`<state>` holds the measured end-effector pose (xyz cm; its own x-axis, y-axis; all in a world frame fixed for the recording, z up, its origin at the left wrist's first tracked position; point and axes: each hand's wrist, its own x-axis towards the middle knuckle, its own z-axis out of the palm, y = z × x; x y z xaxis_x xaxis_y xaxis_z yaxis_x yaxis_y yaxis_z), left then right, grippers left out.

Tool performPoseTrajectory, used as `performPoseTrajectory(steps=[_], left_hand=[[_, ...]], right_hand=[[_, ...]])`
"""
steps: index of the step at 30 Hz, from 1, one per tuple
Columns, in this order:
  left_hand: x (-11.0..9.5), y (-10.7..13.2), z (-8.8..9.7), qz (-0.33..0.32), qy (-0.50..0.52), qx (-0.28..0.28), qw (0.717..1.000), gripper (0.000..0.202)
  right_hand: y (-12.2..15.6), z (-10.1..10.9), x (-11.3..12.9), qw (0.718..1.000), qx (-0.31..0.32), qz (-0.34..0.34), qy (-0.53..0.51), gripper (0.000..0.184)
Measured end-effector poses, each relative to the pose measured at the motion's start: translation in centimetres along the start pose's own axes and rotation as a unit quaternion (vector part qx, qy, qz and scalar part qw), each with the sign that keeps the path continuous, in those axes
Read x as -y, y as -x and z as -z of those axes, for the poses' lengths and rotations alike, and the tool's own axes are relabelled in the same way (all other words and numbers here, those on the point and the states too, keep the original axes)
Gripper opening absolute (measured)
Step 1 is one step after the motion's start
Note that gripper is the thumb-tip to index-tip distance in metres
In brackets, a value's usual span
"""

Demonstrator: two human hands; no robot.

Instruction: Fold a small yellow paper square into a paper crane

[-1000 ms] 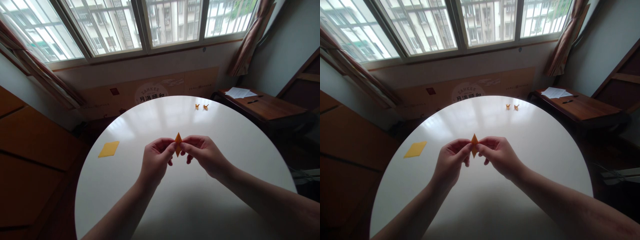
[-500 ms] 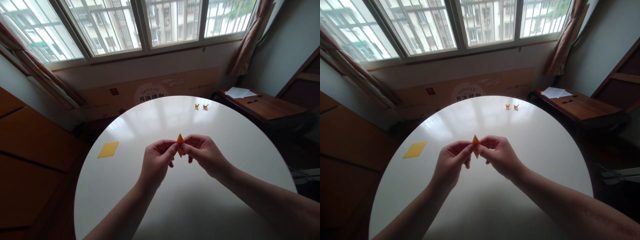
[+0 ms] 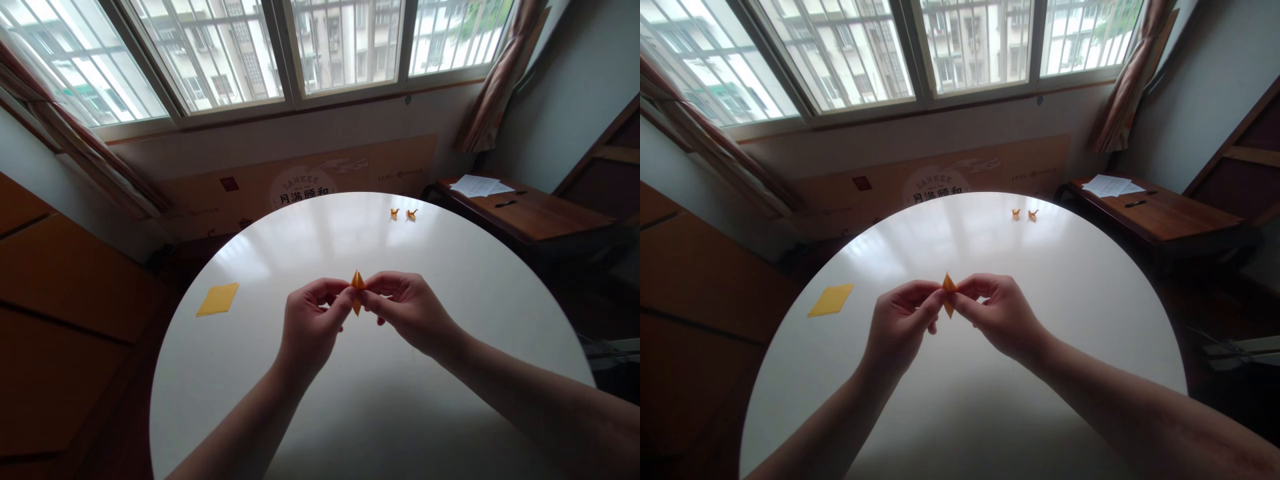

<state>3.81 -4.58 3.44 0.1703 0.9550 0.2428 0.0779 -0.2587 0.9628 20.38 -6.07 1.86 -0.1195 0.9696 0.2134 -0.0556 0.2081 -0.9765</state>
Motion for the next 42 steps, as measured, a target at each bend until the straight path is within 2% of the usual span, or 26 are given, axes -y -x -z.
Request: performPoseTrajectory(steps=[8,13,21,29,37,42], left_hand=[[0.49,-0.01,0.08,0.046,0.045,0.026,0.998,0.024],[0.26,0.06,-0.06,0.069,0.033,0.043,0.996,0.030],[0.24,0.02,0.05,0.069,0.019,0.062,0.996,0.026],[0.26,-0.11,-0.08,0.092,0.070,0.072,0.991,0.026],[-0.34,-0.13,0.13,0.087,0.037,0.093,0.991,0.026],[-0.39,-0.44,0.53,0.090,0.033,0.079,0.992,0.028]], right_hand=[[-0.04,0.12,-0.18,0.999,-0.002,-0.020,-0.034,0.019],[-0.03,0.04,-0.45,0.997,-0.019,-0.032,-0.064,0.020],[-0.06,-0.13,-0.29,0.995,-0.024,-0.032,-0.095,0.019],[-0.08,-0.19,-0.24,0.995,-0.024,-0.044,-0.091,0.019],[-0.14,-0.17,-0.14,0.993,-0.023,-0.050,-0.108,0.013],[-0.23,0.04,0.06,0.992,-0.027,-0.063,-0.108,0.014]])
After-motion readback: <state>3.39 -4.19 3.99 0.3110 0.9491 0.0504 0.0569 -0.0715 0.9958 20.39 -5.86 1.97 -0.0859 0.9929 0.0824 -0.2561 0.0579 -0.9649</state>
